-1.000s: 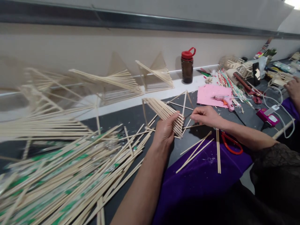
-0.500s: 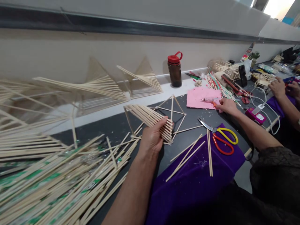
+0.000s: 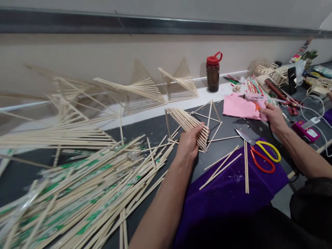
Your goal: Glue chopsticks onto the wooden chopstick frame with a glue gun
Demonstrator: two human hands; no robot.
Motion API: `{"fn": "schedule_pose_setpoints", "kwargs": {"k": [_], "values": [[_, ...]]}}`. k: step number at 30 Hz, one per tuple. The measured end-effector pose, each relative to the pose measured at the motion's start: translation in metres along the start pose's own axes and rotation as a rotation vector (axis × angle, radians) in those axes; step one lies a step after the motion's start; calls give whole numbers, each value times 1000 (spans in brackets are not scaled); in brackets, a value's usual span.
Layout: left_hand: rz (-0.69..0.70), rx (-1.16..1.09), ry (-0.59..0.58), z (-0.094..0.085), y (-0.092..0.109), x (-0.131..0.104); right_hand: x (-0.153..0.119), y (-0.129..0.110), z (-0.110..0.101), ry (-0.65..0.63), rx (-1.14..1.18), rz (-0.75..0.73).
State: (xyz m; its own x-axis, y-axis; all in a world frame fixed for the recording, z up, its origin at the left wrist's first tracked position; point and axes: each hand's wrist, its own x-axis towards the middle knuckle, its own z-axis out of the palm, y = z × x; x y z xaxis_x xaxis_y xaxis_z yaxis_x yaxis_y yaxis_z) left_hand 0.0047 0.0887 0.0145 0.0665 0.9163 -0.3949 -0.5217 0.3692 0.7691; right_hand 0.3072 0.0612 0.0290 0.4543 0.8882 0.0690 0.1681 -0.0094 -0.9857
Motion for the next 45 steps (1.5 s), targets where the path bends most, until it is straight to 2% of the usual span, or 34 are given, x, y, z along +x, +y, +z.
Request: {"fn": "schedule_pose_setpoints", "kwargs": {"k": [3, 5, 9, 13, 24, 32, 45], "values": [[-12, -12, -8, -1, 0, 0, -24, -12, 10, -131, 57, 120], [-20, -21, -14, -1, 0, 0, -41, -18, 17, -222, 40, 141], [-40, -28, -24, 0, 1, 0, -67, -23, 32, -410, 65, 98], [-71, -49, -26, 1, 3, -1, -78, -23, 43, -536, 44, 5], [-129, -78, -12, 5, 8, -4, -88, -29, 56, -504, -318, -319], [-145, -69, -36, 3, 9, -4, -87, -25, 56, -477, -415, -392], [-144, -66, -17, 6, 10, -7, -86, -16, 59, -453, -425, -459]]}}
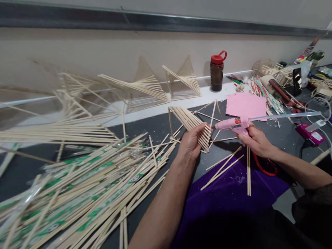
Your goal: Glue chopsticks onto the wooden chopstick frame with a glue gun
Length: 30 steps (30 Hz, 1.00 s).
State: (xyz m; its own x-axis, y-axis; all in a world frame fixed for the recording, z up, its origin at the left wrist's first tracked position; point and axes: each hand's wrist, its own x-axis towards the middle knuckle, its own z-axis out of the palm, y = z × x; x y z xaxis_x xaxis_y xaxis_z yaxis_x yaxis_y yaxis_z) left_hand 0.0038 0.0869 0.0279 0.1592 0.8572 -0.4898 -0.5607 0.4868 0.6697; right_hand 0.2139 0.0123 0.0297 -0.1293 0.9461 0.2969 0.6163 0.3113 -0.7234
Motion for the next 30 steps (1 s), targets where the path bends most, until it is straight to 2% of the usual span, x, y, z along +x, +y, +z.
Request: {"fn": "schedule_pose_setpoints", "kwargs": {"k": [18, 30], "values": [[8, -4, 20, 2, 0, -2, -2, 5, 4, 16, -78, -98], [7, -7, 25, 1, -1, 0, -5, 5, 4, 13, -155, -80]]}}
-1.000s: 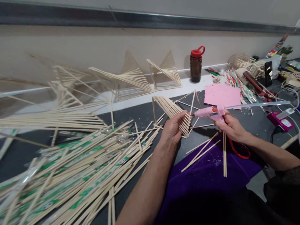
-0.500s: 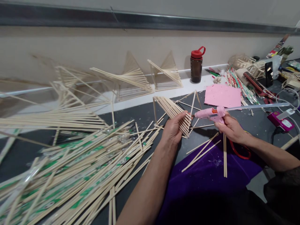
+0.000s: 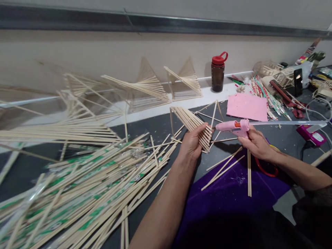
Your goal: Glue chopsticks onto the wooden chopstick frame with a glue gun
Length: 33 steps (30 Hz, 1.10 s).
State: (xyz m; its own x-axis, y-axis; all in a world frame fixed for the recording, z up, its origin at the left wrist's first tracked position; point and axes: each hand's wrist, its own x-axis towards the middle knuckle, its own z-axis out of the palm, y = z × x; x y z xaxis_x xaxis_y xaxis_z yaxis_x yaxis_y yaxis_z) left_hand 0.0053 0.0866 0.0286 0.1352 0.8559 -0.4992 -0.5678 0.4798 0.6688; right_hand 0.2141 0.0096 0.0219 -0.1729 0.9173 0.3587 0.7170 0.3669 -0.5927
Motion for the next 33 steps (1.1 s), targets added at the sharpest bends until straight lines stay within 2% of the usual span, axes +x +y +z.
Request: {"fn": "schedule_pose_setpoints", "kwargs": {"k": [11, 21, 33], "values": [[-8, -3, 10, 1, 0, -1, -1, 4, 0, -20, -25, -7], [-19, -22, 5, -1, 1, -1, 1, -7, -2, -1, 19, 0], [-12, -8, 4, -1, 0, 0, 2, -2, -1, 1, 37, 4]]}}
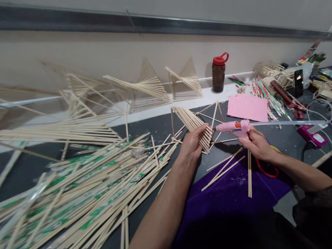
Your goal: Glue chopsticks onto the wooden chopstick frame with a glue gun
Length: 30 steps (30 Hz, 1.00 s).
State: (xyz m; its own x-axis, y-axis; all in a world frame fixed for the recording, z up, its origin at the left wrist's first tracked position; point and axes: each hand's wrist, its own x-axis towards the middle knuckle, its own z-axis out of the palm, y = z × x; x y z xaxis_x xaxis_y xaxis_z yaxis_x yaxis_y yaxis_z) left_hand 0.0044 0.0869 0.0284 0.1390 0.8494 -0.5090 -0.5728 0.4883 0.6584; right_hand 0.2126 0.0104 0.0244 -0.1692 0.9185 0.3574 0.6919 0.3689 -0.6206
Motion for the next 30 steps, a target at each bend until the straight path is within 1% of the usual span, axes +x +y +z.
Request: {"fn": "schedule_pose_setpoints", "kwargs": {"k": [10, 16, 22, 26, 30], "values": [[-4, -3, -7, -1, -1, 1, 0, -3, -2, -15, -38, -31], [3, 1, 6, -1, -1, 1, -1, -5, -4, -26, -39, -17], [2, 15, 26, -1, -2, 0, 0, -2, -2, 16, 49, -17], [-3, 8, 14, -2, -3, 0, 0, -1, -4, 13, 86, 14], [3, 9, 27, -1, -4, 0, -3, 0, -7, 24, 123, 49]]}}
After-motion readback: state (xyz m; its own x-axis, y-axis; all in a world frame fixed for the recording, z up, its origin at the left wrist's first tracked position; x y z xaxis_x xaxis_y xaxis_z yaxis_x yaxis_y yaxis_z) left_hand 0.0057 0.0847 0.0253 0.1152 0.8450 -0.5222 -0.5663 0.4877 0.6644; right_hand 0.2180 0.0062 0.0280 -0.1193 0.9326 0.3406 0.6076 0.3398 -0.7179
